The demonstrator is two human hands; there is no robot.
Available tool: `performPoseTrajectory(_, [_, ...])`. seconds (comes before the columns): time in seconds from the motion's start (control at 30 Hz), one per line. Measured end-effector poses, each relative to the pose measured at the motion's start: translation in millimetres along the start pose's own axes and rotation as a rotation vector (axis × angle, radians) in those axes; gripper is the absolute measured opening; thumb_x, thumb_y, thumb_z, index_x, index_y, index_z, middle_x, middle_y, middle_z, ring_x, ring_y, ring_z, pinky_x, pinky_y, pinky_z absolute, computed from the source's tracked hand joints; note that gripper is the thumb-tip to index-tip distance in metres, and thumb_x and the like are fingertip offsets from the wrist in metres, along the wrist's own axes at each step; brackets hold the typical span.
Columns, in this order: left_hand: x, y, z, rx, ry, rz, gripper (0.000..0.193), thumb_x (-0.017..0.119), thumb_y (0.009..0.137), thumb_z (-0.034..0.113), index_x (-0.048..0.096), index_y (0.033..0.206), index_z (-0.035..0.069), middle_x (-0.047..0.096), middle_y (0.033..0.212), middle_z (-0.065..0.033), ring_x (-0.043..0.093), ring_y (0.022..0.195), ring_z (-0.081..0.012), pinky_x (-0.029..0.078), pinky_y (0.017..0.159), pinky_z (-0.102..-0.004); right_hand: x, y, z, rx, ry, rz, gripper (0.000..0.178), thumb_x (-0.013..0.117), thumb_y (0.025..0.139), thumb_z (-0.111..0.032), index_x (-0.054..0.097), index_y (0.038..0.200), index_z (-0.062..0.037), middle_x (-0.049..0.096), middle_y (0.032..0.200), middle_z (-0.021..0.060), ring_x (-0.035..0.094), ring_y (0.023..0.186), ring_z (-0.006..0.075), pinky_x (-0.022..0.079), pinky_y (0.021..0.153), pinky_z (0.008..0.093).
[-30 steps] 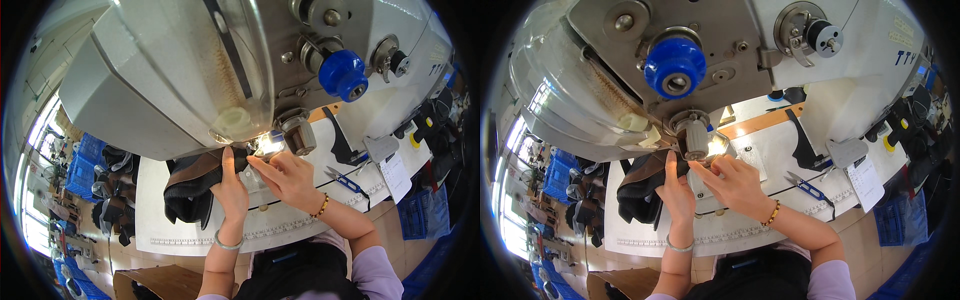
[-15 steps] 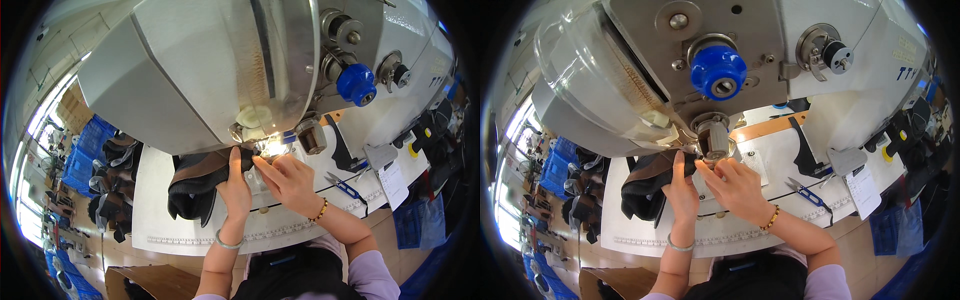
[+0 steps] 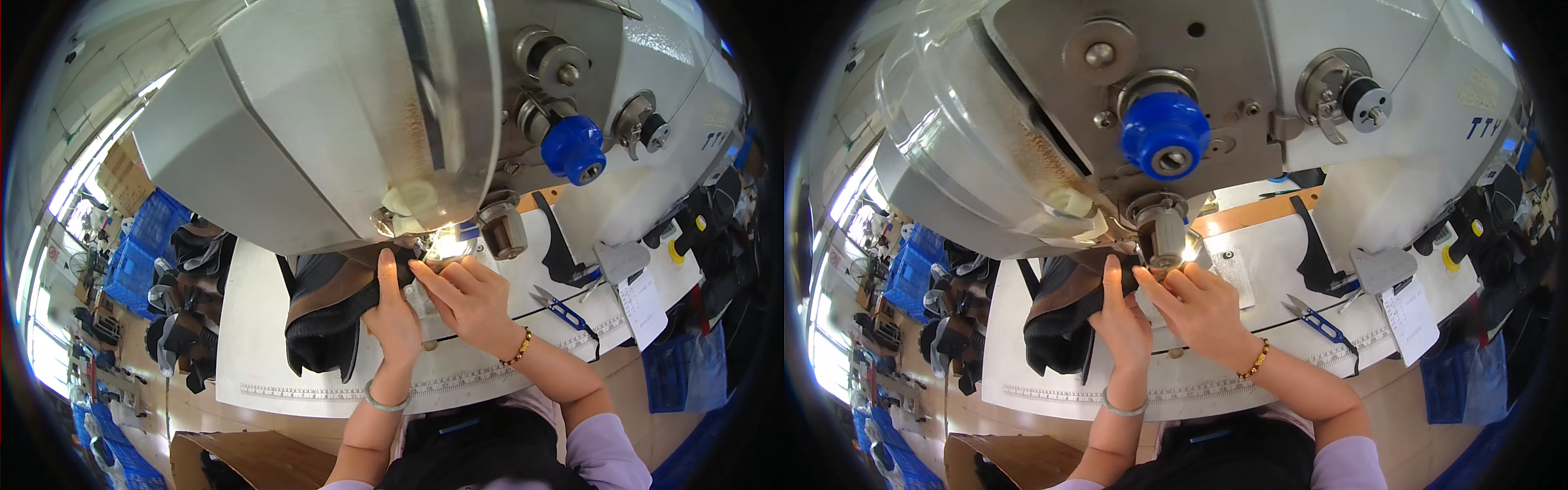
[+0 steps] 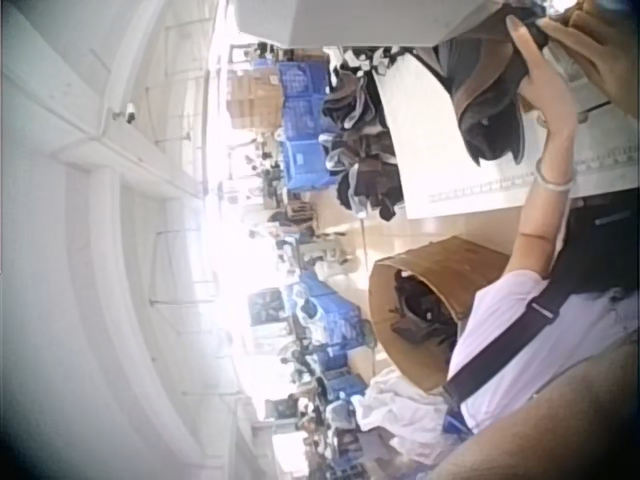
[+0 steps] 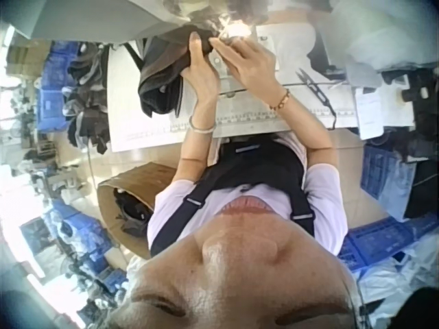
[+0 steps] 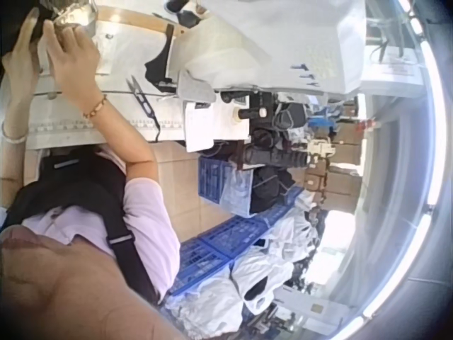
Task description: The person stitches and assembles pieces of a brown leather shoe upper using an industrial sewing machine, joining the leather pieces with thread.
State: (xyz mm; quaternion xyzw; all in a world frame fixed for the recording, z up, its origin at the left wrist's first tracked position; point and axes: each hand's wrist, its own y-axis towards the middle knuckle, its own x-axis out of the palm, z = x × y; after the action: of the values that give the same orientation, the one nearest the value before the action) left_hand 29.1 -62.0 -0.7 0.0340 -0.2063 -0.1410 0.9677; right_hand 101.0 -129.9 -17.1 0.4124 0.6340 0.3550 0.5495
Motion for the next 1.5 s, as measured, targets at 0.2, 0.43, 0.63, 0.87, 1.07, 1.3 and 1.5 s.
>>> performPoseTrajectory(0.2, [-19, -3, -7, 0.092, 0.296, -0.11, 0.03, 0.047, 0.093, 0.021, 0.058, 0.107, -0.003, 0.056, 0.091, -0.0012, 0.048, 0.078, -0.0045, 0.041, 0.071, -0.0184, 5, -7, -8, 0.111, 0.116, 0.001, 0.035, 0.064, 0.072, -0.007, 0.059, 0.107, -0.0068, 0.052, 0.07, 0.0011, 0.052, 0.062, 0.0145, 0.042, 0.05, 0.0244])
performPoseTrajectory(0.43, [-77, -34, 22, -0.081, 0.443, -0.418, 0.036, 0.039, 0.095, 0.021, 0.056, 0.107, -0.009, 0.058, 0.106, -0.0115, 0.051, 0.096, -0.0142, 0.038, 0.087, -0.026, 5, -24, -28, 0.452, 0.713, -0.415, 0.034, 0.059, 0.085, -0.021, 0.053, 0.111, -0.0014, 0.059, 0.097, 0.0152, 0.06, 0.088, 0.0267, 0.047, 0.073, 0.0303])
performPoseTrajectory(0.63, [-108, -63, 111, 0.175, 0.834, -0.633, 0.022, 0.047, 0.085, 0.005, 0.062, 0.084, -0.01, 0.063, 0.102, -0.0204, 0.062, 0.091, -0.0258, 0.047, 0.08, -0.0318, 43, -33, -55, 0.716, 1.408, -0.466, 0.057, 0.058, 0.087, -0.026, 0.03, 0.131, -0.003, 0.041, 0.127, 0.0152, 0.044, 0.114, 0.0207, 0.036, 0.094, 0.0297])
performPoseTrajectory(0.87, [-127, -49, 145, 0.68, 0.784, -0.24, 0.027, 0.044, 0.085, 0.007, 0.063, 0.075, -0.01, 0.064, 0.083, -0.022, 0.063, 0.077, -0.0255, 0.048, 0.073, -0.0308, 57, -13, -95, 1.021, 1.333, -0.227, 0.029, 0.059, 0.085, -0.02, 0.056, 0.105, 0.0008, 0.042, 0.123, 0.0111, 0.045, 0.11, 0.0236, 0.033, 0.096, 0.0322])
performPoseTrajectory(1.07, [-147, -23, 168, 0.835, 0.769, -0.177, 0.029, 0.042, 0.086, 0.008, 0.063, 0.077, -0.009, 0.065, 0.084, -0.0213, 0.062, 0.08, -0.0243, 0.047, 0.075, -0.0299, 1, -35, -99, 1.013, 1.632, -0.141, 0.021, 0.056, 0.083, -0.01, 0.055, 0.102, 0.0003, 0.054, 0.103, 0.0049, 0.053, 0.09, 0.0105, 0.044, 0.076, 0.0232])
performPoseTrajectory(1.3, [-100, 26, 155, 0.726, 0.983, -0.587, 0.018, 0.053, 0.084, 0.006, 0.063, 0.092, -0.008, 0.063, 0.1, -0.0152, 0.06, 0.093, -0.0214, 0.044, 0.083, -0.0275, -52, -63, -85, 0.953, 1.38, -0.33, 0.043, 0.064, 0.083, -0.031, 0.052, 0.111, -0.0016, 0.06, 0.093, 0.0041, 0.055, 0.082, 0.0114, 0.047, 0.069, 0.0277])
performPoseTrajectory(1.5, [-49, 70, 111, 0.229, 1.042, -1.013, 0.047, 0.065, 0.08, 0.023, 0.052, 0.113, -0.006, 0.058, 0.109, -0.0147, 0.057, 0.098, -0.0203, 0.043, 0.084, -0.0261, -68, -80, -85, 0.979, 1.122, -0.783, 0.034, 0.065, 0.083, -0.026, 0.056, 0.103, -0.0001, 0.06, 0.074, 0.0082, 0.052, 0.065, 0.0093, 0.044, 0.059, 0.0254])
